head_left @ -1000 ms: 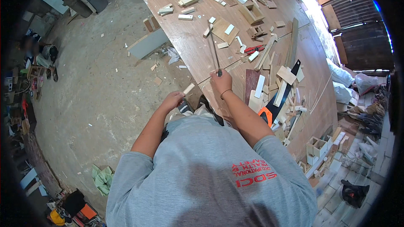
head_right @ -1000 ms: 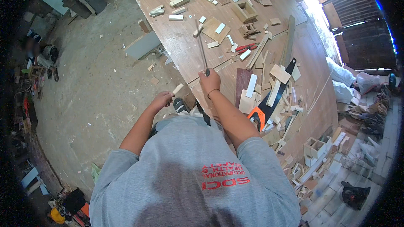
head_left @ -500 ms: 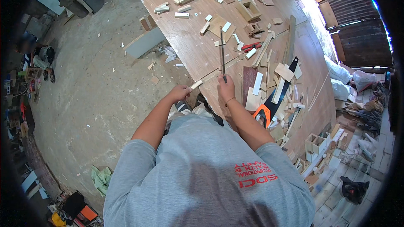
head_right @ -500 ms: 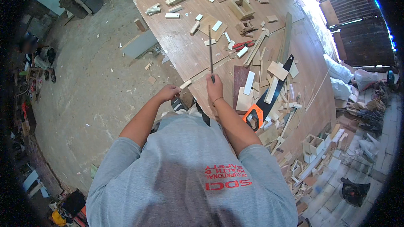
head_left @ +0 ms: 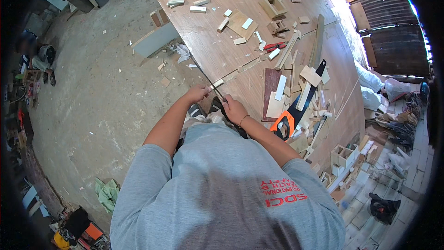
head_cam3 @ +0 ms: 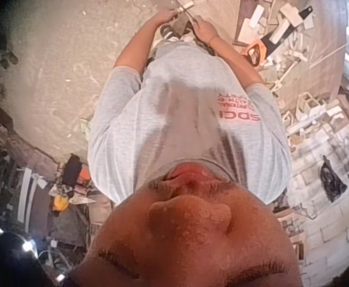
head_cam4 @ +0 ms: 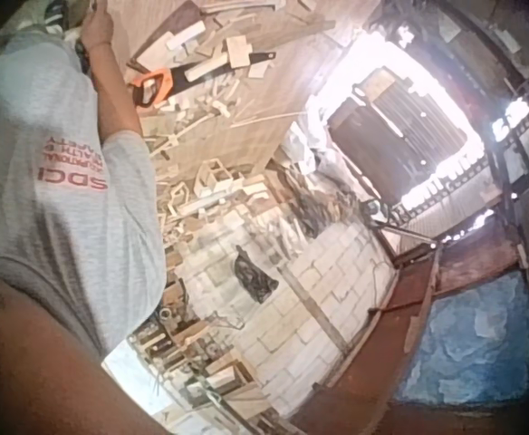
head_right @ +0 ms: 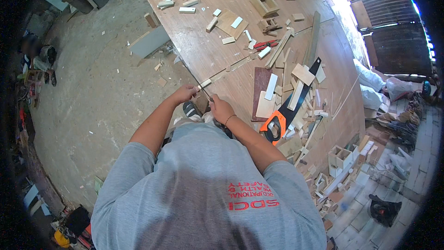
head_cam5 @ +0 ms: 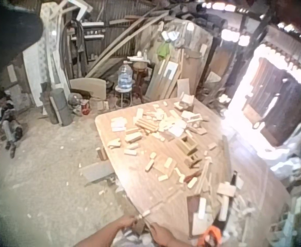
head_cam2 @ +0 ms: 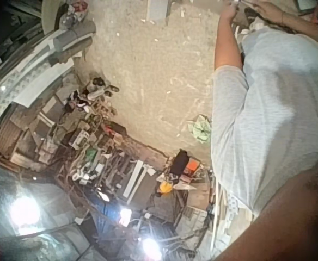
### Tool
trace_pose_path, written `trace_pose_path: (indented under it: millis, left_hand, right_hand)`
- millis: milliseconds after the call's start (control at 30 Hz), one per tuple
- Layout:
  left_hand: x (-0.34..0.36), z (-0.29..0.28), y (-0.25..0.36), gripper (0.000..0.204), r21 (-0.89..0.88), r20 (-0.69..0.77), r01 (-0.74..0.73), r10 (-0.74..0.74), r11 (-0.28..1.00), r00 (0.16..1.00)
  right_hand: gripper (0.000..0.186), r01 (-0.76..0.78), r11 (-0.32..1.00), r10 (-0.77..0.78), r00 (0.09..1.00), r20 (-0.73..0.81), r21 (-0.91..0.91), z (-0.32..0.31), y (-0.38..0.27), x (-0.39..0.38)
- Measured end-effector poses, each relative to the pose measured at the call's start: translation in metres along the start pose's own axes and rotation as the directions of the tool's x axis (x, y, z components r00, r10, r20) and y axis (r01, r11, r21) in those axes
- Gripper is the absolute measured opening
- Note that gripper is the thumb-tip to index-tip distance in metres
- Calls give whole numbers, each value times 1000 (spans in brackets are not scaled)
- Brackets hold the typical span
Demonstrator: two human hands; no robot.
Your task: Marking, cutting, and sanding small wooden pieces to create joints for a project.
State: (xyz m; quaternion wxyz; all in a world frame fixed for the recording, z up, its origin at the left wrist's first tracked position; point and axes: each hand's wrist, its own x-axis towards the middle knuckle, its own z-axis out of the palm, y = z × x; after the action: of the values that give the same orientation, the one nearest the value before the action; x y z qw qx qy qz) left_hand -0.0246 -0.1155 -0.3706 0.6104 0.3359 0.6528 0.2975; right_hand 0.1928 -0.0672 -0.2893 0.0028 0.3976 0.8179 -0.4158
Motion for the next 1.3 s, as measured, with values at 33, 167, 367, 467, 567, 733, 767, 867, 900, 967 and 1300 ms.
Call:
trace_pose_path:
  millis: [33, 167, 367, 467, 567, 733, 767, 867, 900, 967, 1300]
  left_hand:
    - [0, 1, 2, 35, 6, -12, -5, 5, 1000, 1000]
    - [-4, -1, 18, 31, -69, 31, 117, -115, 991, 993]
    - [-7, -1, 17, 27, -55, 25, 26, -24, 998, 999]
    - [-4, 0, 11, 29, -37, 2, -33, 33, 999, 999]
    - [-5, 1, 10, 31, -23, -11, -43, 43, 999, 999]
    - [-4, 4, 9, 41, 160, -52, -2, 11, 987, 999]
    - [-4, 5, 9, 41, 159, -54, -1, 10, 987, 998]
    - [-4, 5, 9, 41, 172, -103, -2, 20, 985, 995]
    - [-3, 3, 12, 40, 194, -81, 6, 10, 981, 997]
    - [-5, 3, 14, 39, 217, -61, 14, -1, 976, 998]
    - [-10, 6, 20, 41, 207, -87, -31, 50, 978, 995]
  right_hand:
    - [24, -1, 999, 2, 1000, 21, -38, 1, -1, 0]
    - [23, -56, 994, 58, 998, 24, -96, 6, -2, -2]
    - [25, -92, 973, 108, 992, 65, -214, 7, -11, 0]
    - [25, -72, 958, 93, 994, 63, -279, 7, -15, 1]
    - [26, -42, 947, 66, 996, 64, -319, 9, -18, 2]
    - [26, -38, 931, 67, 995, 68, -364, 11, -21, 2]
    - [26, -36, 931, 66, 995, 70, -364, 11, -21, 2]
    - [25, -32, 924, 68, 994, 83, -380, 12, -23, 2]
    - [25, -27, 924, 61, 995, 77, -382, 12, -23, 3]
    - [25, -22, 923, 53, 996, 72, -384, 13, -24, 3]
    - [24, -27, 922, 51, 997, 52, -386, 15, -21, 1]
